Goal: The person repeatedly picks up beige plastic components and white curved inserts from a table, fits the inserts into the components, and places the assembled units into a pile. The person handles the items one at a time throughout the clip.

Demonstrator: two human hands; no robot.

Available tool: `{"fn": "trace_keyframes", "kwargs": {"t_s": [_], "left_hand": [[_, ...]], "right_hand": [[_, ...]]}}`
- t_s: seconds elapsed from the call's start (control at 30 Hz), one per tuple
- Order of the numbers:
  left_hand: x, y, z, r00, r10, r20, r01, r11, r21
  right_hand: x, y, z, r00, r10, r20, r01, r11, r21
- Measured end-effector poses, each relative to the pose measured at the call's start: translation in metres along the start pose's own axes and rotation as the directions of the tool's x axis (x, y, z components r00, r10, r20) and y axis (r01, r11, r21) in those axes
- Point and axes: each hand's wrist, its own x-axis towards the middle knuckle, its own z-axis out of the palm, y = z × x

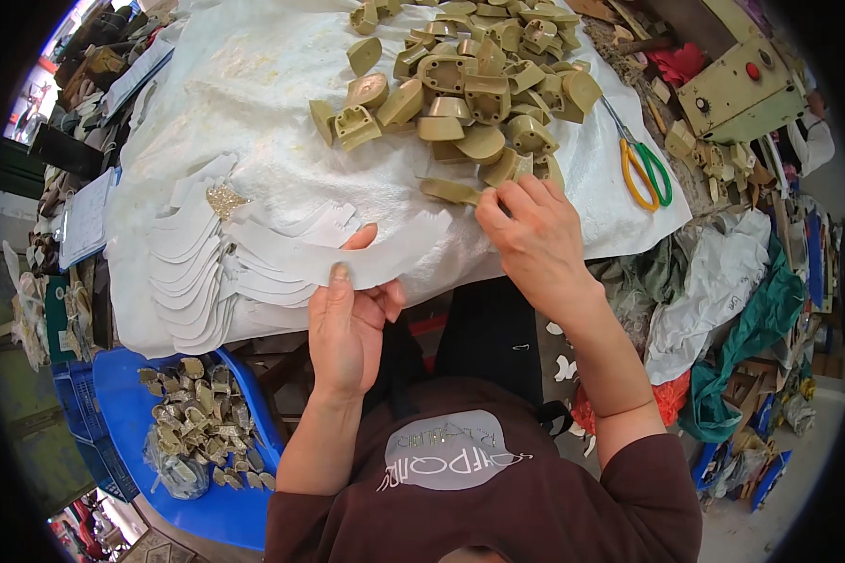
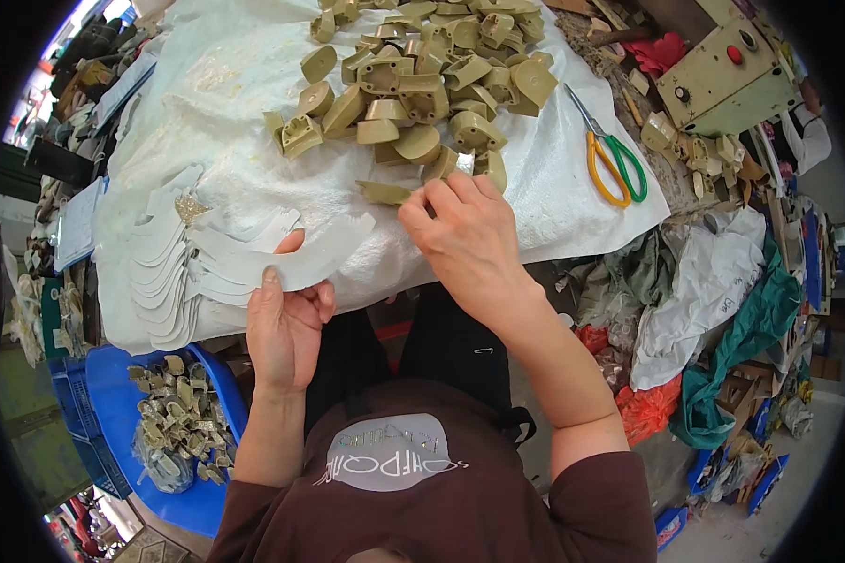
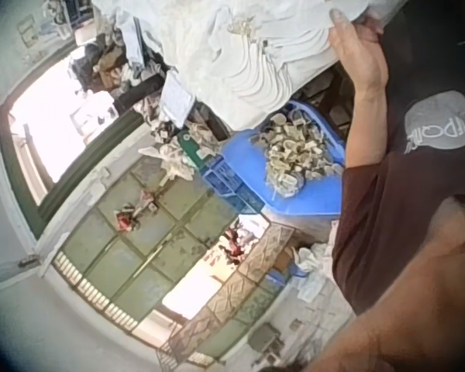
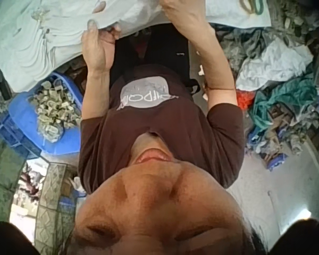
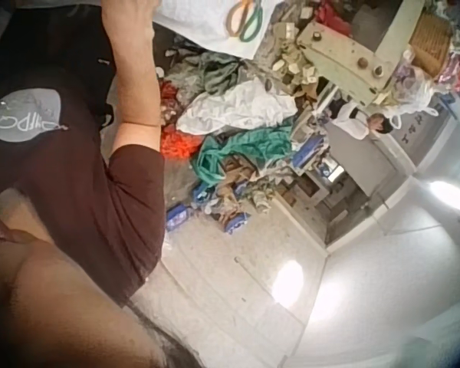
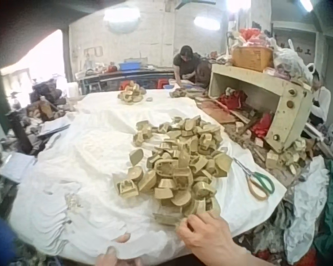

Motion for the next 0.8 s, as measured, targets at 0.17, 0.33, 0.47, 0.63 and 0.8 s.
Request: {"fn": "trace_keyframes", "kwargs": {"t_s": [0.17,0.33,0.47,0.63,0.8], "left_hand": [[0.017,-0.005,0.032,0.996,0.066,-0.055,-0.063,0.996,0.057],[0.026,-0.006,0.035,0.999,0.045,-0.025,-0.046,0.997,-0.060],[0.011,-0.004,0.019,0.992,0.105,-0.067,-0.102,0.994,0.044],[-0.012,-0.004,0.023,0.994,0.021,-0.104,-0.027,0.998,-0.056],[-0.030,0.007,0.030,0.996,0.019,-0.087,-0.021,0.999,-0.025]], "right_hand": [[-0.004,-0.003,0.002,0.991,-0.130,0.042,0.130,0.991,0.008],[-0.016,0.007,-0.003,0.990,0.059,-0.130,-0.029,0.974,0.223],[-0.031,-0.008,-0.007,0.869,0.455,-0.195,-0.021,0.427,0.904],[-0.018,-0.053,-0.022,0.920,0.307,-0.246,0.124,0.365,0.922],[-0.011,-0.076,0.004,0.872,0.246,-0.422,0.278,0.461,0.843]]}}
